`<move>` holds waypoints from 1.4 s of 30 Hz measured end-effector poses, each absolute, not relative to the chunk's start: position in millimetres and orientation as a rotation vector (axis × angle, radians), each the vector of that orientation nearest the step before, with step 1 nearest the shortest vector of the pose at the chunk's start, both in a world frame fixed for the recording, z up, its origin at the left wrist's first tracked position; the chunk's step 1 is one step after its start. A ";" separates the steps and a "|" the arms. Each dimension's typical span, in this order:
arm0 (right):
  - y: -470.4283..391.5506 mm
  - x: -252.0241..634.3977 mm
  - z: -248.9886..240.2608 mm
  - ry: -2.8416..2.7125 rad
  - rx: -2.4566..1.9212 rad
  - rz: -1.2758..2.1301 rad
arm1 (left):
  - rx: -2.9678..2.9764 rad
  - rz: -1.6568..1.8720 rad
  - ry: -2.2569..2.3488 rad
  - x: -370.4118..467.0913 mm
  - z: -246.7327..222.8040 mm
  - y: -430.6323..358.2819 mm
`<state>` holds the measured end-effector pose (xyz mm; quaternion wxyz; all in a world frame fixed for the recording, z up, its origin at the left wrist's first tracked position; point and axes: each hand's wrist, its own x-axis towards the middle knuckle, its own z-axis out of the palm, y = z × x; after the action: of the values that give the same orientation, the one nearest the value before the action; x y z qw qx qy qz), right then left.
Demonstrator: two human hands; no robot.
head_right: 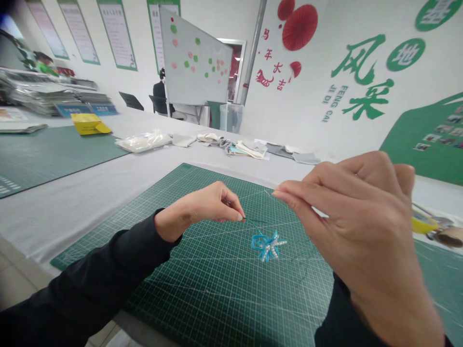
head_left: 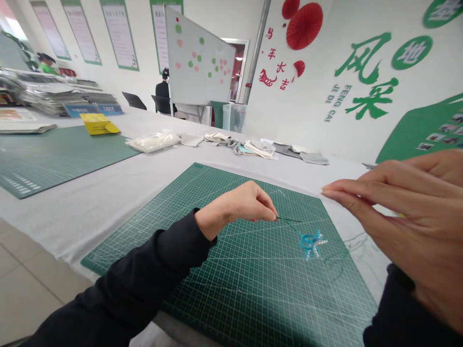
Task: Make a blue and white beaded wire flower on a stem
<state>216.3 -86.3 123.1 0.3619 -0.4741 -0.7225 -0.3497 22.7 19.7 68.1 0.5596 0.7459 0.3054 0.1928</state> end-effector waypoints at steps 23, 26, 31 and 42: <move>-8.0 206.3 65.9 -1.754 -1.183 -0.388 | 1.312 0.247 0.421 25.9 76.5 6.0; -3.6 197.6 59.2 -1.716 -1.174 -0.310 | 1.259 0.252 0.401 28.3 73.9 6.6; -1.2 189.8 53.4 -1.664 -1.161 -0.252 | 1.210 0.251 0.340 30.7 69.0 9.1; -3.0 202.8 57.9 -1.572 -1.262 -0.262 | 1.147 0.342 0.390 28.5 73.7 7.0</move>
<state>202.8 -3.0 57.9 0.5263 -0.5280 -0.6574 -0.1097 28.5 7.0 73.7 0.8084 0.5365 0.1822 0.1597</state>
